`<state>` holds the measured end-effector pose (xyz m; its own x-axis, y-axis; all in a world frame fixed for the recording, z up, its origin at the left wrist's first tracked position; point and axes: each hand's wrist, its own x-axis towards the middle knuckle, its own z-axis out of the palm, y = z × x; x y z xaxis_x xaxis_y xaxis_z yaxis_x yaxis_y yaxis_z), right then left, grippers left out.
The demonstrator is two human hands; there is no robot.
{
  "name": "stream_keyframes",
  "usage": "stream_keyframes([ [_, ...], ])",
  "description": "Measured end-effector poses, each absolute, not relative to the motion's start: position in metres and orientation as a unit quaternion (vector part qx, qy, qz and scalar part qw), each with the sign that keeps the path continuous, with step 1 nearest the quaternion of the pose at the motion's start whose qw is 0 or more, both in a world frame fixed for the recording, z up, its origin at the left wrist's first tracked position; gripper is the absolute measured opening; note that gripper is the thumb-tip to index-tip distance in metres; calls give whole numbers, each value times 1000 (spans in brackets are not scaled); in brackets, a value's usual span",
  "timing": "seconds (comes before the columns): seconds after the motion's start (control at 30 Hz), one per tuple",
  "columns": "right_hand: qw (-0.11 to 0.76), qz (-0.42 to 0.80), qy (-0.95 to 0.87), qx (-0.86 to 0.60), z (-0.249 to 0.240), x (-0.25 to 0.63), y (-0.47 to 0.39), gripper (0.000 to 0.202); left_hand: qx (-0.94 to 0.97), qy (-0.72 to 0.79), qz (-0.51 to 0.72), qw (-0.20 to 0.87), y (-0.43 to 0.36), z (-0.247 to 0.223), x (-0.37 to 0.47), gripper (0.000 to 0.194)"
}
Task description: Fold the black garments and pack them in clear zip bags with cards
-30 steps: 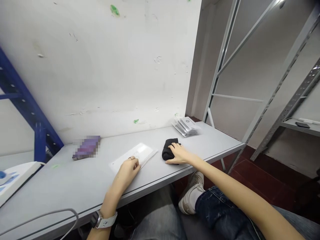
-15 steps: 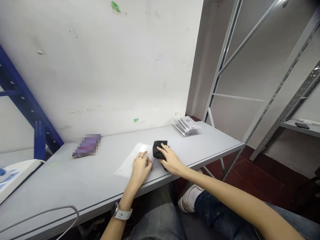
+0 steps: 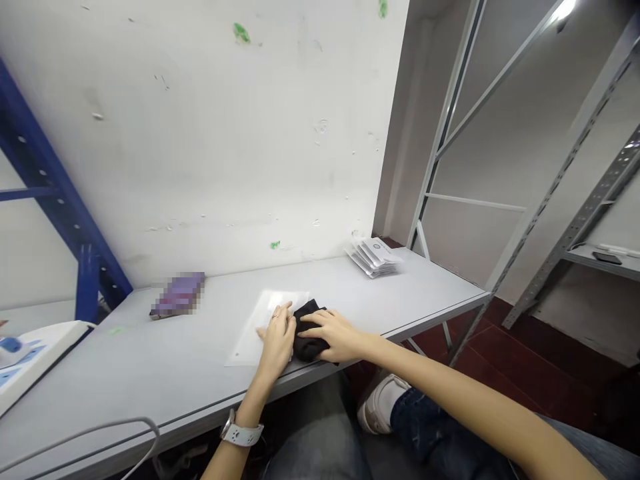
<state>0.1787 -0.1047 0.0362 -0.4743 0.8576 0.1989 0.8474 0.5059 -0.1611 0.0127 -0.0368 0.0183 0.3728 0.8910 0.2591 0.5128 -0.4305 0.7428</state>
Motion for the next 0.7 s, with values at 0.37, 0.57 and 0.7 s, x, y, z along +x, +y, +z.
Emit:
stream_keyframes([
  [0.37, 125, 46, -802, -582, 23, 179, -94, 65, 812, 392, 281, 329, -41, 15, 20, 31],
  [0.57, 130, 50, -878, -458, 29, 177, -93, 56, 798, 366, 306, 369, -48, 15, 23, 34],
  [0.7, 125, 32, -822, -554, 19, 186, -86, 66, 812, 359, 284, 361, -60, 12, 37, 41],
])
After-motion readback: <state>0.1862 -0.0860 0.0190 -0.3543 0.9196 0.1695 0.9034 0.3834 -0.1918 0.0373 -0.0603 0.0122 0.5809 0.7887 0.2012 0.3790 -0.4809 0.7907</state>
